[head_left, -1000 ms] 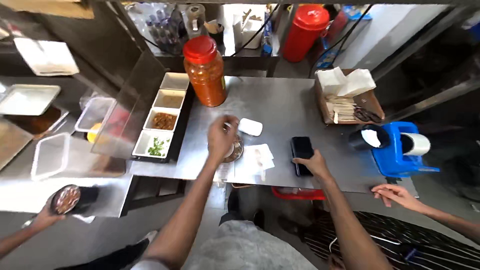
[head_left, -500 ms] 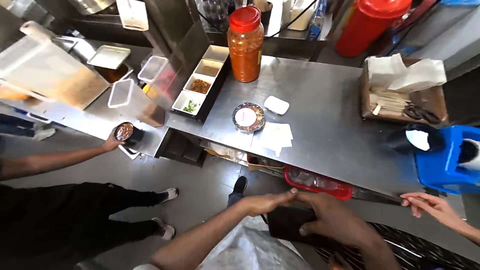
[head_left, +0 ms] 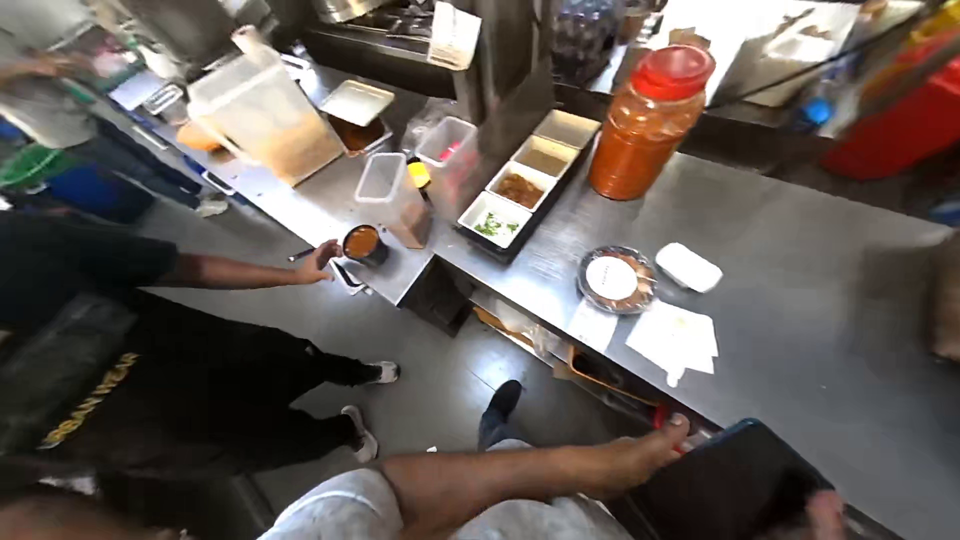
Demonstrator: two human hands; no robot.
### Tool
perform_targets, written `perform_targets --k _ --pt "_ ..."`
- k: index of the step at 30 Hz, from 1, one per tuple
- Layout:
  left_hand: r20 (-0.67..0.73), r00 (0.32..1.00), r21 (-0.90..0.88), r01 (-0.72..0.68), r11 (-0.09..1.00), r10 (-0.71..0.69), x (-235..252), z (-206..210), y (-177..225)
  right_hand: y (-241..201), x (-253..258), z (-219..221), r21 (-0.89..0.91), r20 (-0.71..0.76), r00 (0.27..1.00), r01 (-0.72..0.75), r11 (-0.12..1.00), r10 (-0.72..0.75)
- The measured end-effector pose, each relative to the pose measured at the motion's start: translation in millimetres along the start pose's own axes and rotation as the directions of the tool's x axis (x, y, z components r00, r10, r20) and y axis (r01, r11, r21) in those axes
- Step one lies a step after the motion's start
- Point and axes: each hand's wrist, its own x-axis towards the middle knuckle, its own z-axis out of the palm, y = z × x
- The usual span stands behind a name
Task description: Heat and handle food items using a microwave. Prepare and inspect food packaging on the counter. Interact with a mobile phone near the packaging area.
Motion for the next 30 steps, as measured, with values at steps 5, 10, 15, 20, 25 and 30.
perform_targets --k 5,10,15,20,25,30 --pt "-0.121 0.992 -0.169 0.017 0.985 -0.038 -1 -12 12 0 7 30 -0.088 -0.048 0.999 0.021 0.996 -0.025" --pt "-0.109 0.986 -0.114 0.114 0.987 -0.126 10 -23 9 12 15 33 -0.060 -0.179 0.981 0.065 0.996 -0.074" --pt "-0.085 0.978 -0.142 0.176 0.974 -0.189 19 -21 7 15 14 31 -0.056 -0.195 0.977 0.074 0.996 -0.084" --pt "-0.138 0.970 -0.121 0.182 0.976 -0.198 27 -20 7 4 17 34 -0.053 -0.149 0.989 0.003 0.999 -0.011" --pt "-0.184 0.966 -0.110 0.162 0.981 -0.180 27 -16 21 2 18 29 -0.056 -0.029 0.998 0.051 0.997 -0.052" --pt "-0.234 0.962 -0.141 0.111 0.984 -0.142 20 -15 30 5 12 21 -0.206 0.127 0.989 0.105 0.973 -0.080"
